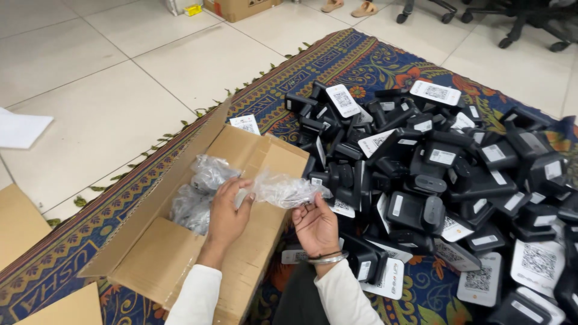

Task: The person bags electronic handheld devices and places them into cardboard boxes.

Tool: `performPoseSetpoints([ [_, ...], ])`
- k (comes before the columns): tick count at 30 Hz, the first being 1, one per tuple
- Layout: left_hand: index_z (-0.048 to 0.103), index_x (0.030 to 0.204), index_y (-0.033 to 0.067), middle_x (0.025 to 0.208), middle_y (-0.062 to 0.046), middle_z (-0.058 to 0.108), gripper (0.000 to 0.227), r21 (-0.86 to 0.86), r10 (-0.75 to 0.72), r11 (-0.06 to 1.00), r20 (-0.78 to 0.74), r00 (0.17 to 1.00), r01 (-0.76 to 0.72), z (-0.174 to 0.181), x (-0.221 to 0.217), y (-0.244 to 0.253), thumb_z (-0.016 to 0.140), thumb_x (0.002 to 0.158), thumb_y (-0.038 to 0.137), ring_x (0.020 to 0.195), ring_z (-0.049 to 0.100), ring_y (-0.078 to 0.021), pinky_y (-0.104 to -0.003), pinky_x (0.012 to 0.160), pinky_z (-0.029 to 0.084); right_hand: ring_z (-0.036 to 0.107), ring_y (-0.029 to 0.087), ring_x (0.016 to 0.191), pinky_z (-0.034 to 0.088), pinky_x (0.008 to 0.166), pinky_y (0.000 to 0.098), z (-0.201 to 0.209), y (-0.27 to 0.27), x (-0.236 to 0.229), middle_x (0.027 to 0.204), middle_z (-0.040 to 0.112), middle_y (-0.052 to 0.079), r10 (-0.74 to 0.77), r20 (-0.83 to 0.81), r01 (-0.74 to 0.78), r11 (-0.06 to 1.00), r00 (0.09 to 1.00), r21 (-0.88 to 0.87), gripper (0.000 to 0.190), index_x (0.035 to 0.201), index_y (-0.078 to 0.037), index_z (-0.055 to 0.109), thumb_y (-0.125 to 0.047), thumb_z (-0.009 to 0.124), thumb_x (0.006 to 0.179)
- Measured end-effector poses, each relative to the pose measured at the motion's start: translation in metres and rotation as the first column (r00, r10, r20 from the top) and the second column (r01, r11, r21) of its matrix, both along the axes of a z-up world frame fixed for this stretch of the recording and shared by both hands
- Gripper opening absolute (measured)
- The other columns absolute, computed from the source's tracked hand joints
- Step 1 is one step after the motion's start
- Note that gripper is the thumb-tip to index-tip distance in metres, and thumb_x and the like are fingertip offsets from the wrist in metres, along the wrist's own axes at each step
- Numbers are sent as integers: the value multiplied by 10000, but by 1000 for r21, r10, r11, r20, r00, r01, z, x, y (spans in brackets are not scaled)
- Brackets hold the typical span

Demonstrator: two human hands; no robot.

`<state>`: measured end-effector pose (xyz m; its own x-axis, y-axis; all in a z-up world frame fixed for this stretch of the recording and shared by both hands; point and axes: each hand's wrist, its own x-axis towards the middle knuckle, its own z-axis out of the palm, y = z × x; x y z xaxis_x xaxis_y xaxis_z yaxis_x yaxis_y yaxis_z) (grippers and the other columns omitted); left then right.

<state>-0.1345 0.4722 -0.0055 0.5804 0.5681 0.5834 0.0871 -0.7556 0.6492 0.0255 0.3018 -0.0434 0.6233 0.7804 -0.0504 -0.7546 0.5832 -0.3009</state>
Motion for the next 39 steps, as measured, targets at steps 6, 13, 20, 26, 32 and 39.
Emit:
performPoseSetpoints([
  [6,569,1375,11,1408,-224,589,590,-73,-273,957,114,955,282,35,52,-60,670,794,11,1395,490,-362,-420,1152,379,692,174,871,577,767,341,27,-110,23,1038,730,36,-135,101,140,989,986,-40,153,1124,-95,653,-120,563,1003],
  [13,466,1459,147,1405,-6,605,659,-723,-547,224,462,698,654,24,120,-136,644,834,42,1042,617,-87,-254,924,511,689,175,873,567,715,342,16,-237,46,1000,713,24,-237,133,258,951,962,-169,124,1073,-114,643,-132,559,983],
  [20,723,879,50,759,14,611,186,-834,-505,271,302,809,480,3,161,-181,808,940,203,626,476,-70,-221,527,389,581,98,731,492,653,274,10,-323,70,817,604,-40,-579,242,621,657,779,-426,143,945,-146,620,-269,685,980],
  [26,664,902,78,879,18,715,99,-859,-481,31,435,761,511,21,189,-230,726,916,154,844,673,-85,-246,725,571,512,109,605,448,563,291,-5,-370,77,650,486,-57,-698,184,675,534,692,-509,299,858,-196,587,-450,725,934],
  [32,571,1248,81,954,-69,790,424,-861,-756,112,250,605,497,21,202,-262,713,849,101,821,705,-124,-251,690,526,640,130,755,521,658,322,-13,-409,73,838,661,-15,-672,260,675,480,694,-560,300,986,-152,620,-448,669,964],
  [39,809,1106,-29,900,-153,808,328,-706,-727,578,-217,652,409,-7,189,-275,714,982,259,739,699,-141,-269,662,525,665,200,1012,580,861,362,-28,-408,74,1177,676,66,-705,201,720,588,680,-369,377,1278,-91,578,-373,624,1033],
])
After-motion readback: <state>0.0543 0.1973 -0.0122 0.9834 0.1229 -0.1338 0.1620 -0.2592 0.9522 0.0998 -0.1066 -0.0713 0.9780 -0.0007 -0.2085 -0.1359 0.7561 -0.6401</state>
